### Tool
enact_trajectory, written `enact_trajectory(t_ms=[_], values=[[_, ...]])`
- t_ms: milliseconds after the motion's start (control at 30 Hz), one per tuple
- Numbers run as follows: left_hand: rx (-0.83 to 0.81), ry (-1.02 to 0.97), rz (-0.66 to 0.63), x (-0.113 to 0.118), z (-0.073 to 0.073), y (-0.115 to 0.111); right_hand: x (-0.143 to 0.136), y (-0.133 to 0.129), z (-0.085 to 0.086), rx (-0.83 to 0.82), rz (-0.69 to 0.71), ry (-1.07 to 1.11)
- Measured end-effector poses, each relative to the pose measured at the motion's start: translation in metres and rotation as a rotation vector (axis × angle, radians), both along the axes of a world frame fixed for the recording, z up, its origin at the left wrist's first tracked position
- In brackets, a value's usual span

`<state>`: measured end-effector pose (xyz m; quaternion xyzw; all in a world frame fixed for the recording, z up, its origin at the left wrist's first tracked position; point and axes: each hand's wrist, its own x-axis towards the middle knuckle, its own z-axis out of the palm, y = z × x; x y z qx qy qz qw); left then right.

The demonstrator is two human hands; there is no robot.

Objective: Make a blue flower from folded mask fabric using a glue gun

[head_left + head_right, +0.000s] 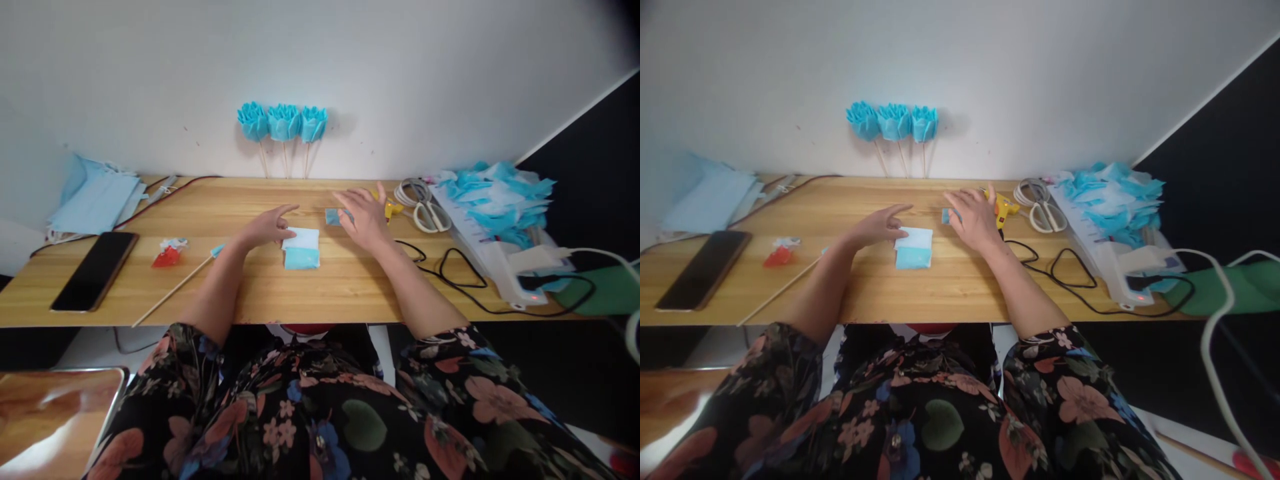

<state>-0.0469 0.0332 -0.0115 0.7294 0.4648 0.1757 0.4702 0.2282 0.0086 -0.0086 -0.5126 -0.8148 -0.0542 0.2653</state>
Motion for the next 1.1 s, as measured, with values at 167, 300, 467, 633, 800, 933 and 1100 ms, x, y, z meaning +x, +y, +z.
enact_trajectory(t_ms=[167,300,467,633,800,933,1100], values=[[0.05,0.021,-0.001,0.001,0.001,-0.001,-0.018,-0.014,0.005,-0.053,0.22,-0.028],[0.049,0.014,0.032,0.002,0.0,-0.002,-0.027,-0.019,-0.002,-0.122,0.428,-0.091],[0.089,0.033,0.023,0.005,0.001,-0.003,-0.034,-0.017,-0.015,-0.102,0.498,-0.104],[0.225,0.098,0.03,0.007,-0.003,-0.004,-0.037,-0.019,-0.014,-0.16,0.54,-0.054],[0.276,0.145,0.076,0.01,-0.012,-0.005,-0.022,-0.018,-0.003,-0.403,0.592,0.513],[0.288,0.139,0.092,0.01,-0.014,-0.009,-0.01,-0.007,-0.005,-0.555,0.457,0.951],[0.306,0.132,0.085,0.008,-0.013,-0.011,-0.005,0.0,-0.008,-0.652,0.4,1.108]])
